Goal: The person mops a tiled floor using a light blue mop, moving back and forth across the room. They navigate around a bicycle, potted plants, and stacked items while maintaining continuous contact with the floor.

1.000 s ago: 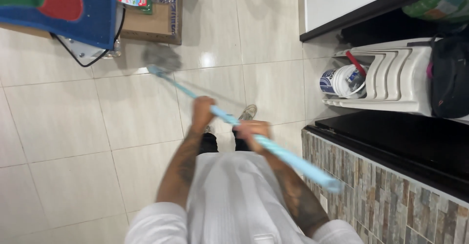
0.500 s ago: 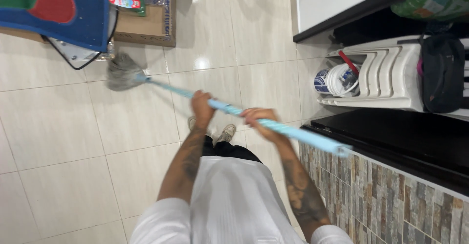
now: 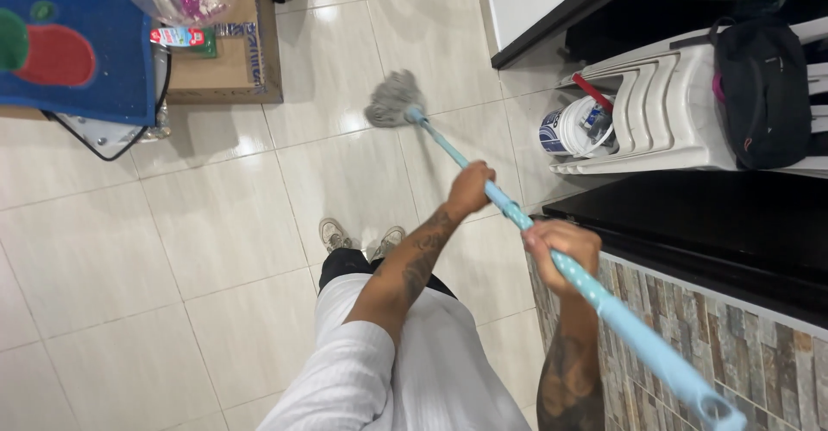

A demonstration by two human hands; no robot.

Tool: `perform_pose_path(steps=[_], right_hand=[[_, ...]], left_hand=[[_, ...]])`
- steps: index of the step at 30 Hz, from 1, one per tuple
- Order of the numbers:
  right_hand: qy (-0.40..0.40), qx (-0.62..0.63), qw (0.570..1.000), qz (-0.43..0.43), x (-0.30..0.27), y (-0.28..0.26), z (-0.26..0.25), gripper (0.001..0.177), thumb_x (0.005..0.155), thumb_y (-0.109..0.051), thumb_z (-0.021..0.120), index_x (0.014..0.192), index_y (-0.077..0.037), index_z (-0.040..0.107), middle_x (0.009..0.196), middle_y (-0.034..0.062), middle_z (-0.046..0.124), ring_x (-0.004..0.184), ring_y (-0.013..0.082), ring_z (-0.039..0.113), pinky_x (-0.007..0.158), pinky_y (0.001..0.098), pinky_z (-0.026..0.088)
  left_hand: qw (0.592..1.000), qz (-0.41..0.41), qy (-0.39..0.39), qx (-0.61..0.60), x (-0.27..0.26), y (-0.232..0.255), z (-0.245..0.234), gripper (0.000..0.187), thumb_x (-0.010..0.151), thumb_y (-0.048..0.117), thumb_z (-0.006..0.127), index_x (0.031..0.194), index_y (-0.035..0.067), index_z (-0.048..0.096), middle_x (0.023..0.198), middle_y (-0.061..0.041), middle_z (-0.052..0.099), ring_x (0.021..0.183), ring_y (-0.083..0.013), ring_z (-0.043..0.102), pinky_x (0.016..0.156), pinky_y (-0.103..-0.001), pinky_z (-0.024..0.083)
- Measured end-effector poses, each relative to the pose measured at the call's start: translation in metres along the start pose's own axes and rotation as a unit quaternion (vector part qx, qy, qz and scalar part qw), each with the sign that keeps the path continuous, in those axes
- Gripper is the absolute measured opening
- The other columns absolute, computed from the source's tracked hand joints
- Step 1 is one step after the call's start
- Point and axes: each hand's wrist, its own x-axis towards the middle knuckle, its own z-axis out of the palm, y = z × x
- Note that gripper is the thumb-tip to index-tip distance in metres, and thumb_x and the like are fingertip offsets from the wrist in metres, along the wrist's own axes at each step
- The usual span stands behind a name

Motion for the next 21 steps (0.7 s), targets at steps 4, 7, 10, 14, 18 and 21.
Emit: perform_pose_path(steps=[4, 7, 10, 14, 18, 21], right_hand=[[0.047, 0.0, 0.999, -0.006, -0.011, -0.001, -0.02, 0.05, 0.094, -0.006, 0.065, 0.045, -0.011, 0.055, 0.05, 0.0056, 0.065, 0.054, 0.0282, 0.071, 0.057, 0.0389, 0.058], [0.066, -0.009, 0.998, 0.01, -0.018, 0.014, -0.031, 0.058, 0.102, -0.013, 0.056, 0.044, -0.013, 0.052, 0.046, 0.0041, 0.061, 0.054, 0.0287, 0.069, 0.054, 0.0367, 0.056], [0.097, 0.007, 0.995, 0.014, -0.008, 0.02, -0.019, 0.062, 0.106, -0.017, 0.05, 0.045, -0.013, 0.048, 0.045, 0.0038, 0.058, 0.053, 0.0269, 0.068, 0.053, 0.0328, 0.054], [0.162, 0.05, 0.985, 0.037, 0.029, 0.022, 0.028, 0.057, 0.103, -0.014, 0.049, 0.046, -0.011, 0.045, 0.042, 0.0101, 0.052, 0.049, 0.0308, 0.065, 0.048, 0.0296, 0.048], [0.2, 0.153, 0.968, 0.006, 0.072, 0.047, 0.057, 0.051, 0.107, -0.011, 0.051, 0.057, -0.011, 0.04, 0.044, 0.0136, 0.047, 0.051, 0.0364, 0.064, 0.052, 0.0306, 0.049], [0.187, 0.182, 0.964, -0.05, 0.126, 0.027, 0.032, 0.024, 0.115, -0.01, 0.053, 0.095, -0.015, 0.064, 0.071, 0.0077, 0.062, 0.061, 0.023, 0.067, 0.056, 0.0321, 0.062]], left_hand=[[0.999, 0.029, -0.042, 0.019, -0.016, 0.03, 0.003, 0.016, 0.076, 0.018, 0.078, 0.09, 0.013, 0.071, 0.093, -0.012, 0.068, 0.1, -0.0379, 0.072, 0.095, -0.061, 0.055], [0.993, 0.03, -0.102, 0.058, -0.025, 0.038, -0.004, 0.02, 0.08, 0.024, 0.075, 0.1, 0.019, 0.075, 0.096, -0.007, 0.075, 0.106, -0.0325, 0.071, 0.11, -0.067, 0.041], [0.99, 0.026, -0.123, 0.059, -0.036, 0.027, -0.029, 0.027, 0.08, 0.031, 0.076, 0.104, 0.02, 0.076, 0.099, -0.005, 0.078, 0.109, -0.0295, 0.072, 0.118, -0.065, 0.033], [0.993, 0.002, -0.108, 0.039, -0.055, 0.0, -0.094, 0.017, 0.08, 0.028, 0.074, 0.092, 0.016, 0.077, 0.082, -0.007, 0.077, 0.092, -0.0328, 0.075, 0.106, -0.053, 0.047], [0.997, -0.057, -0.061, 0.002, -0.072, 0.0, -0.173, 0.01, 0.076, 0.022, 0.071, 0.082, 0.015, 0.077, 0.067, -0.008, 0.071, 0.075, -0.0355, 0.075, 0.083, -0.047, 0.059], [0.998, -0.055, -0.026, 0.013, -0.059, 0.025, -0.221, 0.019, 0.072, 0.031, 0.061, 0.059, 0.018, 0.058, 0.058, -0.002, 0.062, 0.058, -0.0301, 0.061, 0.051, -0.044, 0.045]])
